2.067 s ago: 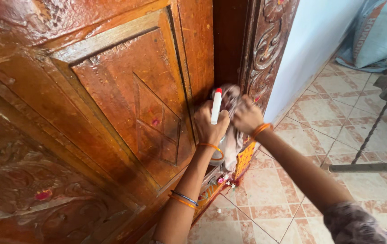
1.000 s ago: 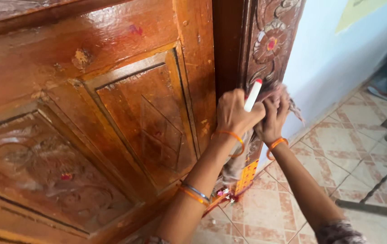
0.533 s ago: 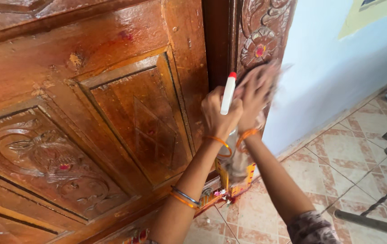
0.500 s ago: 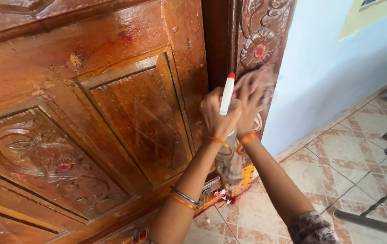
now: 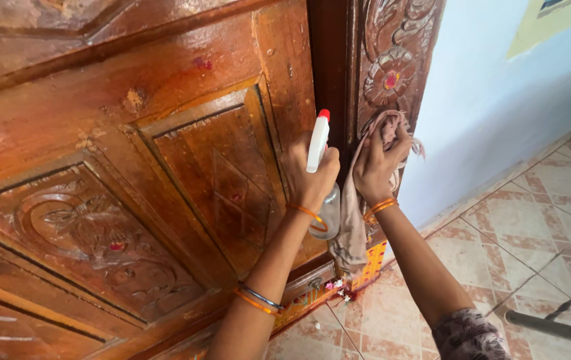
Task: The person cleans a wooden door by spraying a liquid from a white bottle and wiping the surface with a cloth. They systematically clean the carved panels and the door frame, removing visible red stains and dust.
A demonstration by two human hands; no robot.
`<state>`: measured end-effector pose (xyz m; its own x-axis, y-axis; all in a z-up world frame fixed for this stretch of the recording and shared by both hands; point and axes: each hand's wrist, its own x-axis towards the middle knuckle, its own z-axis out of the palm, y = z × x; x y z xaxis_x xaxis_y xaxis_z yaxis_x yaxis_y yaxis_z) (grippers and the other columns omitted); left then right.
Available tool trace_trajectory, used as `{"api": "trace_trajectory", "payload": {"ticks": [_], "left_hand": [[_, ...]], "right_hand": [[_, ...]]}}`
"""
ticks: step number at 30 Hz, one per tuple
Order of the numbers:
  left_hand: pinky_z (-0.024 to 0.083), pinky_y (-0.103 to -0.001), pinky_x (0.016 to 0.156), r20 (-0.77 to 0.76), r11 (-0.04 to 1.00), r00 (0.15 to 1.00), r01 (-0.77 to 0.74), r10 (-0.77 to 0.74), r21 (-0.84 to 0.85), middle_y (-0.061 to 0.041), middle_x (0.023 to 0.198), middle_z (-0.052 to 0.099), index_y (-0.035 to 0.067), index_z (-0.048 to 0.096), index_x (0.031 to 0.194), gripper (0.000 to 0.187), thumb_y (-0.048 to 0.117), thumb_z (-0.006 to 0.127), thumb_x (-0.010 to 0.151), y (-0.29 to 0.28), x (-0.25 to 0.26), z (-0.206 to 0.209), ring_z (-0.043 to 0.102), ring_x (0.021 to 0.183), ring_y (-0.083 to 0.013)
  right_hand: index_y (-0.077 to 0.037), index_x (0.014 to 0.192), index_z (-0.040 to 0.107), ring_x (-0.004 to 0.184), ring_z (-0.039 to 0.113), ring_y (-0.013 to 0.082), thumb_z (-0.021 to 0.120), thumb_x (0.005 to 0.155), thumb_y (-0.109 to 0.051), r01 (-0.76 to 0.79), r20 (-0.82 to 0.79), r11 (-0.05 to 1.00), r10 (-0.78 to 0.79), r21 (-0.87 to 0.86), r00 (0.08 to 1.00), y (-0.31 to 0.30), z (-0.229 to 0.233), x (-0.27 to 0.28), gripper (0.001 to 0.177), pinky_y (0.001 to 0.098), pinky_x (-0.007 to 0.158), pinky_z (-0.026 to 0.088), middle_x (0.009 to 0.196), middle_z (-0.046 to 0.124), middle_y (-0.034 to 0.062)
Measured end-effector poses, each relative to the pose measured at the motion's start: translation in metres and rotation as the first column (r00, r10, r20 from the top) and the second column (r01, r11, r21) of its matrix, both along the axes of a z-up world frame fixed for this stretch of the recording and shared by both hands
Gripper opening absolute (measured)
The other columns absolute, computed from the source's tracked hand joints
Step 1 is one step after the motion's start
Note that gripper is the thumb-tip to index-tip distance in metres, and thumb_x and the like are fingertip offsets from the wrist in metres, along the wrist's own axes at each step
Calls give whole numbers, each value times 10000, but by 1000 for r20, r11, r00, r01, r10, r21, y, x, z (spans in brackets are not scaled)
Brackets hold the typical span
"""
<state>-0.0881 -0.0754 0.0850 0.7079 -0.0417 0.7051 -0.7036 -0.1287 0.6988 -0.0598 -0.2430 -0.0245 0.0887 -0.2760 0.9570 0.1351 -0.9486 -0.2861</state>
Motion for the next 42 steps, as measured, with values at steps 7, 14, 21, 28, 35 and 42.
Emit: {"api": "trace_trajectory", "payload": {"ticks": [7,14,21,28,35,42], "left_hand": [[507,-406,560,-66,997,997,38,-34,69,-189,613,616,-4,593,696,105,97,618,707,-13,1,0,660,554,-325],[506,-392,566,-13,998,998,65,-65,-16,-165,624,608,2,601,711,88,90,605,709,-21,0,-8,640,551,-311],[501,-371,577,44,997,996,75,-74,-12,-148,632,617,-9,638,763,99,65,592,715,2,9,6,638,559,-285],[507,-362,577,14,992,994,111,-110,-61,-143,645,632,-16,644,782,109,55,595,715,6,7,8,647,564,-265],[521,-373,583,-5,995,996,92,-92,-36,-142,634,642,1,640,749,77,70,616,724,-5,1,9,672,576,-277],[519,-382,570,-12,993,995,102,-102,-52,-153,623,635,1,622,733,79,77,612,714,-11,-7,10,666,560,-285]], "right_hand": [[-18,1310,664,1249,504,485,695,960,-26,-59,4,971,62,-232,998,-16,25,6,352,539,1077,408,1399,483,333],[-117,1207,648,1298,478,441,668,994,-118,-20,56,962,36,-274,998,-52,-22,-1,214,512,1085,396,1443,488,272],[5,1608,426,1508,239,483,390,1186,-330,-7,-28,999,5,-43,1000,-81,72,1,540,569,1282,179,1622,259,359],[-128,1612,585,1523,211,501,410,1189,-409,1,-160,959,-48,-283,986,-86,165,-3,537,693,1241,101,1581,287,340],[-269,1236,708,1487,265,461,494,1030,-582,-64,-530,837,-284,-544,799,-80,172,-26,432,690,1162,160,1588,338,224],[-84,1624,493,1445,286,506,502,1176,-424,128,-192,965,-174,-229,966,-65,171,-10,563,676,1150,180,1595,267,335]]}}
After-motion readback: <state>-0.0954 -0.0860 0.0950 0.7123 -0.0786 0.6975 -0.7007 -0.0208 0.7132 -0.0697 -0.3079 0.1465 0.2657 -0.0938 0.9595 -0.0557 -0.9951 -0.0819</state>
